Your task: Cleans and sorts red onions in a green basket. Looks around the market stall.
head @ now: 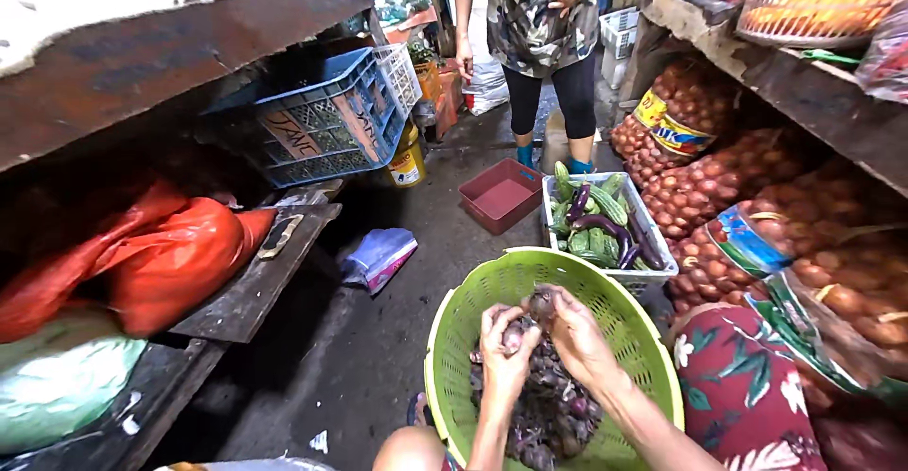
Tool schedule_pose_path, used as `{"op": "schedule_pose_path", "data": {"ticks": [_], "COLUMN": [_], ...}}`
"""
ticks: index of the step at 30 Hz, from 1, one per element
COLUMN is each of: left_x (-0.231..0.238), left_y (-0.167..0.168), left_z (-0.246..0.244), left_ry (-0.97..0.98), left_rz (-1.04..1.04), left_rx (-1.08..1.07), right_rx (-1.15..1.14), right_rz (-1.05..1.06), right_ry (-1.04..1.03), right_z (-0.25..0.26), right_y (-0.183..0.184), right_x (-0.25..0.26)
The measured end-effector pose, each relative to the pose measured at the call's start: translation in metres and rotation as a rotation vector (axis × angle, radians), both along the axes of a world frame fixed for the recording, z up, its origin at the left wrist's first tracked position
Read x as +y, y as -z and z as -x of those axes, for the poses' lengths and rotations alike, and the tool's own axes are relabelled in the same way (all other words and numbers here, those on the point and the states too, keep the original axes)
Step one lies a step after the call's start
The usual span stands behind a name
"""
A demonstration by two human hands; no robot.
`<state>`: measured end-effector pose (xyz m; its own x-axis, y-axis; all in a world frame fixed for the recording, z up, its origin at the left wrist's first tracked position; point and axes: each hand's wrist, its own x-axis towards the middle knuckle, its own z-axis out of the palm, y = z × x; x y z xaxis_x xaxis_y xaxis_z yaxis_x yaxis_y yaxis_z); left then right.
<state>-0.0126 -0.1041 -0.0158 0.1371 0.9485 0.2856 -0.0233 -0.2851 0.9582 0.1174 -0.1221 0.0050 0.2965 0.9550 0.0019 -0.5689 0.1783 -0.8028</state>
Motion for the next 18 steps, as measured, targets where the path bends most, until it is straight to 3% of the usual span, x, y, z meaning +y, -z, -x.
{"op": "schedule_pose_path", "data": {"ticks": [4, 9, 13, 18], "left_x": [-0.005, -0.003, 0.004, 0.010], "left_y": [0.008, 0.002, -0.002, 0.002], "left_z": [-0.010, -0.001, 0.009, 0.015], "left_ry": [0.021, 0.134, 0.074, 0.032], "left_rz": [0.055, 0.201, -0.019, -0.284], "left_rx": [-0.112, -0.311, -0.133, 0.052], "right_rx": [-0.061, -0.221, -0.511, -0.669], "right_rz": [-0.034, -0.160, -0.265, -0.326], "right_ry": [0.048, 0.007, 0.018, 0.190], "right_z": [0.027, 0.019, 0.000, -0.005], "right_y": [0.006, 0.010, 0.013, 0.014], "right_x": [-0.003, 0.000, -0.002, -0.003]}}
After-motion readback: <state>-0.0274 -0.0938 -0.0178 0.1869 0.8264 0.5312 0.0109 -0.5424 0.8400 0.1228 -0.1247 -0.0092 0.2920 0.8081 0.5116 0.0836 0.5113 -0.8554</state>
